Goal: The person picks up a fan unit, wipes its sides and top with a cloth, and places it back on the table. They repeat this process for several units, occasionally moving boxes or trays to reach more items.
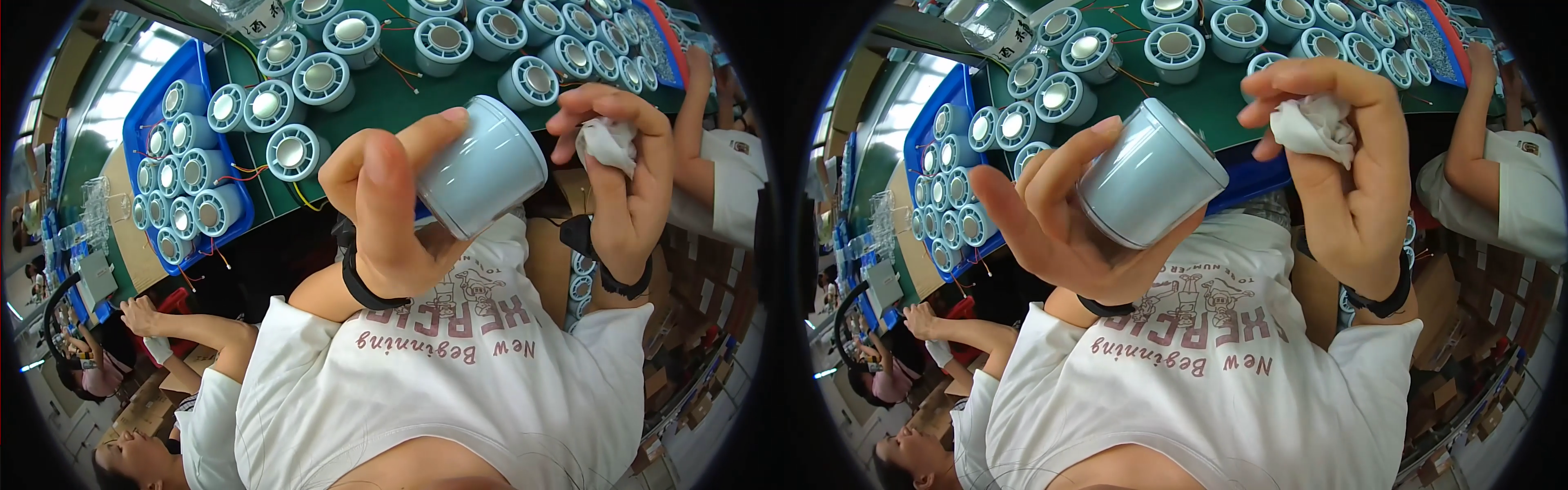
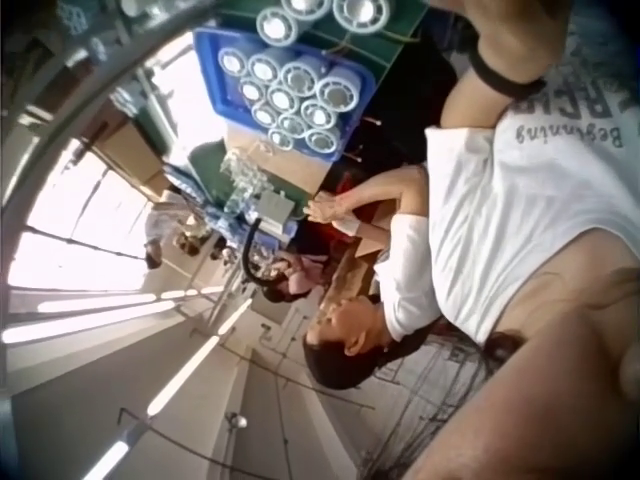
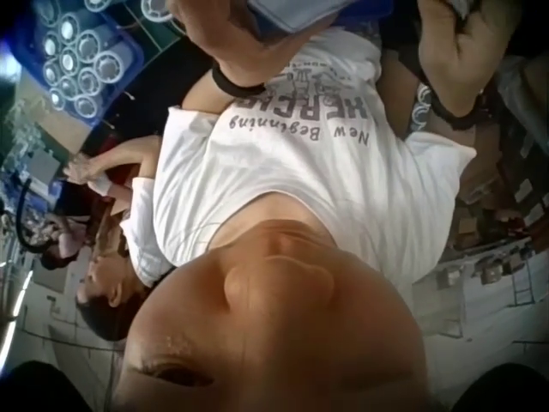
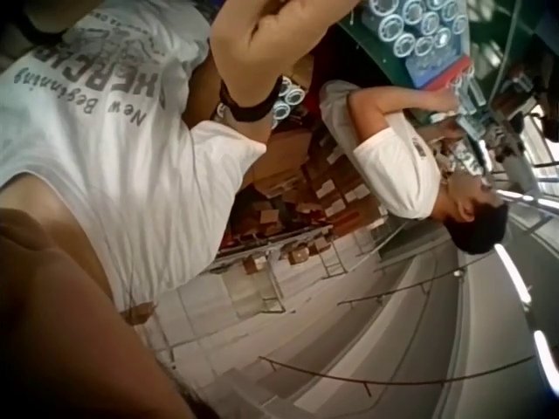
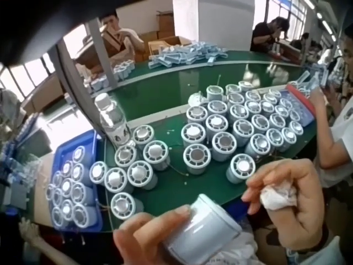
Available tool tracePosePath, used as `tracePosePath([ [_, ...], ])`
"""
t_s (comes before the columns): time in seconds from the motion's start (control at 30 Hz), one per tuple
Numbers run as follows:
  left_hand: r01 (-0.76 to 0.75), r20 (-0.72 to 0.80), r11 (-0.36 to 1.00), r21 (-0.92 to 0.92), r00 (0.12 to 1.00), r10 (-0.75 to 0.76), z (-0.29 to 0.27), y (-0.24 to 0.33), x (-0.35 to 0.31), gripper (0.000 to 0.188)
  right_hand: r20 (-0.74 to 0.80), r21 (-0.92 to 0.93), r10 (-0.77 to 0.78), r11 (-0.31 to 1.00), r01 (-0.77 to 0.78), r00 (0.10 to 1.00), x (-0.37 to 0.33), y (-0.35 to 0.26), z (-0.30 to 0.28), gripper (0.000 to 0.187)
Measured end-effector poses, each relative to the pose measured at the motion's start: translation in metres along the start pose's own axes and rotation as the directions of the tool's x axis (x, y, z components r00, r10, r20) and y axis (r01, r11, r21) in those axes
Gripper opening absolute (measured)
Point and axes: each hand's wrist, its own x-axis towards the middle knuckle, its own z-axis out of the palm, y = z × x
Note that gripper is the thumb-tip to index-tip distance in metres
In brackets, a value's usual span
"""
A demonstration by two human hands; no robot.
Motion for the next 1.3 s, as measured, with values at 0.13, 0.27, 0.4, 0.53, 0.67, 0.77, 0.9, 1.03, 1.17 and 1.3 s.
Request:
tracePosePath([
  [0.13,-0.151,0.060,0.976,0.158,0.988,0.143,-0.002,0.000,0.000,0.119,-0.100,0.054,-0.108,0.992,0.113,0.989,0.000,-0.002,0.011,0.036],
  [0.27,-0.118,-0.059,0.987,0.110,0.990,0.125,0.005,0.001,-0.007,0.113,-0.132,0.002,-0.199,0.980,0.201,0.971,0.001,0.000,0.017,0.035],
  [0.4,-0.094,-0.091,0.992,0.079,0.991,0.101,0.008,0.002,-0.011,0.109,-0.128,-0.142,-0.293,0.951,0.275,0.947,0.000,-0.004,0.020,0.035],
  [0.53,-0.074,-0.095,0.995,0.070,0.992,0.081,0.006,0.005,-0.014,0.106,-0.034,-0.332,-0.396,0.870,0.364,0.917,-0.001,-0.011,0.022,0.035],
  [0.67,-0.051,-0.094,0.997,0.054,0.994,0.056,0.006,0.006,-0.016,0.102,0.128,-0.519,-0.444,0.732,0.441,0.887,0.000,-0.020,0.018,0.036],
  [0.77,-0.036,-0.087,0.998,0.046,0.995,0.040,0.003,0.005,-0.016,0.099,0.301,-0.598,-0.453,0.596,0.536,0.840,0.001,-0.025,0.022,0.036],
  [0.9,-0.017,-0.070,1.000,0.005,0.997,0.018,0.004,0.002,-0.009,0.096,0.328,-0.490,-0.596,0.556,0.671,0.733,-0.007,-0.018,0.045,0.035],
  [1.03,0.084,-0.058,0.996,-0.011,0.995,-0.084,0.015,-0.006,-0.006,0.092,0.309,-0.355,-0.658,0.590,0.725,0.687,0.002,-0.008,0.025,0.020],
  [1.17,0.123,0.068,0.975,0.188,0.988,-0.137,0.013,-0.020,-0.018,0.090,0.179,-0.276,-0.425,0.844,0.460,0.887,0.010,-0.010,-0.009,0.015],
  [1.3,0.337,0.014,0.930,0.148,0.939,-0.343,0.021,-0.027,-0.020,0.085,-0.017,-0.042,-0.218,0.975,0.217,0.976,0.013,0.001,-0.046,0.025],
])
